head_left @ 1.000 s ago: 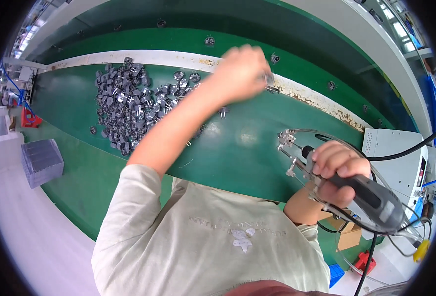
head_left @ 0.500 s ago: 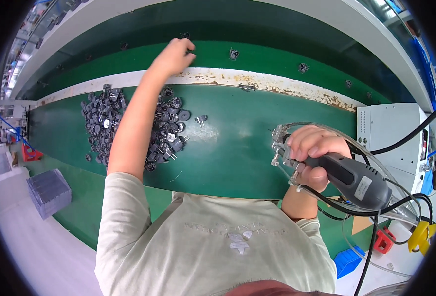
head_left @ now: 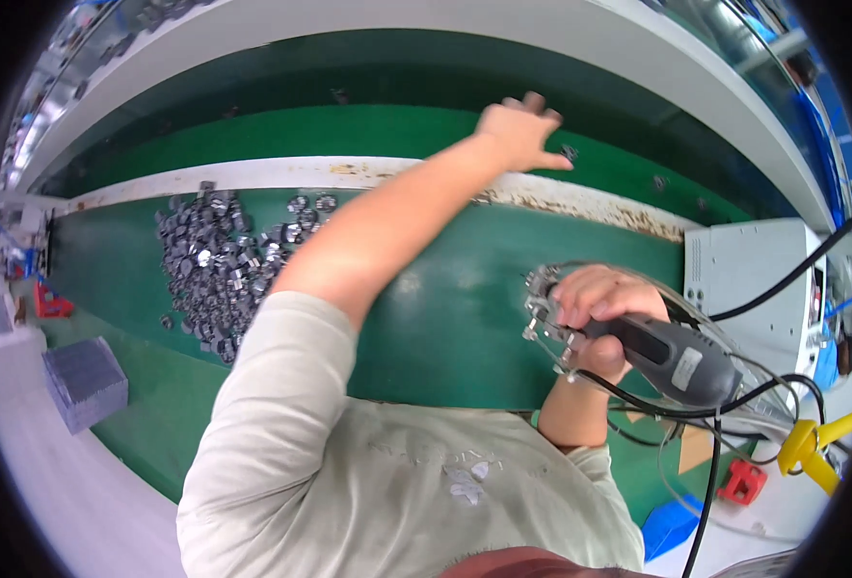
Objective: The person assembles small circular components into assembled parts using an electric screwdriver on an assembly line.
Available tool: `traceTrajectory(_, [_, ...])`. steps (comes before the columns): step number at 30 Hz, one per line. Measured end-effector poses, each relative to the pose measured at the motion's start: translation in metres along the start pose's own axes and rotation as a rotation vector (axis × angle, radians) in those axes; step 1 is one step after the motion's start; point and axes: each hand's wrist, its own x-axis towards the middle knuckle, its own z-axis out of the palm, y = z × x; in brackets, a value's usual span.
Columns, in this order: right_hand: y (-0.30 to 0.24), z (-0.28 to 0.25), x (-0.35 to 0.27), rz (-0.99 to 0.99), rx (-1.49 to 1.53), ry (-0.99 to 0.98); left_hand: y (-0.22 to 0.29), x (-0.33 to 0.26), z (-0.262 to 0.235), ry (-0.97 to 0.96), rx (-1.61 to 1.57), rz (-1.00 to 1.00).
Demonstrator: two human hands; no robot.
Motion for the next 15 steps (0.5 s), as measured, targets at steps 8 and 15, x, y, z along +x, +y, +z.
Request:
traceTrajectory(8, [0.006, -0.013, -0.006, -0.032, 0.138, -0.009, 0.030, 0.023, 0.018, 0.062, 0.014, 0.281])
traceTrajectory(15, [0.000, -0.016, -0.002, -0.084, 0.092, 0.027, -0.009, -0.098, -0.065, 0.015, -0.055, 0.131])
